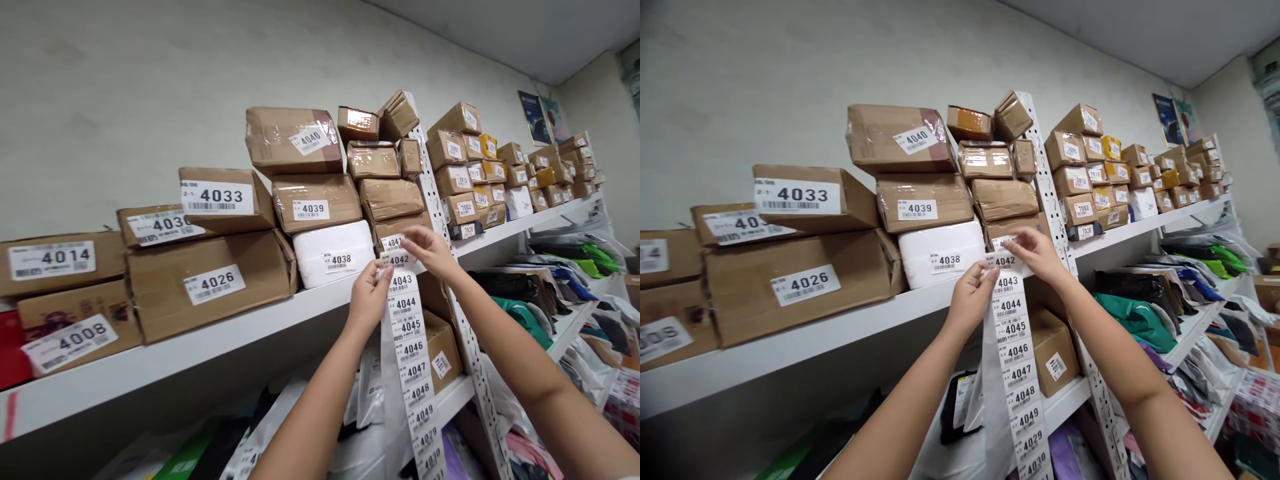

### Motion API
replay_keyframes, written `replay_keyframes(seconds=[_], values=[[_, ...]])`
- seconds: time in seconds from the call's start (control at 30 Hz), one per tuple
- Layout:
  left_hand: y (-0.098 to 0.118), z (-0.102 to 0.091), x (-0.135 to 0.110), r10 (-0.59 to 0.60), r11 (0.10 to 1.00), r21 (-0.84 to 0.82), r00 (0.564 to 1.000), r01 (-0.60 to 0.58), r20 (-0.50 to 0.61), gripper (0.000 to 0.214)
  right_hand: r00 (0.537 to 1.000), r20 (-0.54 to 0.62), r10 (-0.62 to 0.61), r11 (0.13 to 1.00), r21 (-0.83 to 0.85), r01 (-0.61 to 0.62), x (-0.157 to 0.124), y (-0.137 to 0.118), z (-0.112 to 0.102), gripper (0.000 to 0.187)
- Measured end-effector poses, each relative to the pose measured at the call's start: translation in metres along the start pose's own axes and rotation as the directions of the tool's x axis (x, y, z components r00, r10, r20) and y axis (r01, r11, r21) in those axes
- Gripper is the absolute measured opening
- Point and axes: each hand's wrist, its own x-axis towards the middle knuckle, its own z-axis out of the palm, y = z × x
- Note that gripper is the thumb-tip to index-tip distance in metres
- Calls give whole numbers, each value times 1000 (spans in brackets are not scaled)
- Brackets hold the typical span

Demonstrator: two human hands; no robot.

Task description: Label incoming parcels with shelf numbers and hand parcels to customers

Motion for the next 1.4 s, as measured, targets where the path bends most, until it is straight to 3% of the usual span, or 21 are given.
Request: replay_keyframes(seconds=[0.07, 0.1, 0.27, 0.4, 0.53, 0.6, 0.7, 0.77, 0.83, 0.9, 0.97, 1.03, 1.1, 1.3, 1.4], values=[[0, 7, 7, 13, 999, -29, 998, -15, -62, 26, 990, 128, 51, 983, 168, -73, -2, 0, 1, 36], [2, 11, 10, 39, 999, -19, 992, -42, -119, 25, 989, 134, 68, 972, 216, -96, -2, -1, 2, 37], [19, 23, 33, 165, 985, 103, 919, -137, -358, 25, 995, -57, 78, 945, 322, -55, 13, -9, 5, 37], [28, 24, 51, 240, 969, 172, 857, -179, -457, 43, 986, -157, -52, 986, 146, 76, 39, -17, 8, 19], [22, 21, 56, 83, 997, 37, 936, -75, -343, 30, 968, -206, -145, 989, -71, 133, 74, -16, 11, 6], [18, 17, 53, 33, 994, 106, 959, -2, -283, 32, 963, -224, -151, 979, -168, 115, 91, -16, 11, 6], [15, 7, 47, 171, 960, 257, 957, -108, -235, 37, 978, -161, -130, 914, -403, 55, 105, -20, 7, 8], [16, -2, 45, 265, 945, 246, 947, -217, -181, 34, 973, -178, -148, 831, -556, 25, 105, -26, 3, 23], [18, -10, 47, 271, 956, 159, 950, -247, -153, 29, 943, -243, -227, 798, -601, 38, 96, -33, -1, 43], [20, -13, 50, 219, 975, -1, 965, -222, -144, 23, 944, -209, -256, 859, -497, 123, 82, -38, -3, 45], [22, -13, 55, 163, 968, -169, 978, -184, -129, 34, 975, -61, -215, 942, -275, 190, 69, -41, -2, 36], [23, -10, 60, 130, 955, -250, 983, -160, -130, 39, 987, 58, -152, 986, -67, 156, 61, -40, 1, 35], [24, -6, 66, 136, 946, -266, 973, -183, -187, 36, 992, 54, -114, 992, 54, 111, 61, -37, 6, 36], [33, -4, 97, 171, 954, -164, 904, -252, -392, 15, 993, -63, -98, 987, 120, 105, 87, -36, 18, 18], [42, -8, 113, 183, 974, -24, 849, -224, -496, 34, 986, -80, -144, 989, 22, 146, 102, -43, 23, 9]])
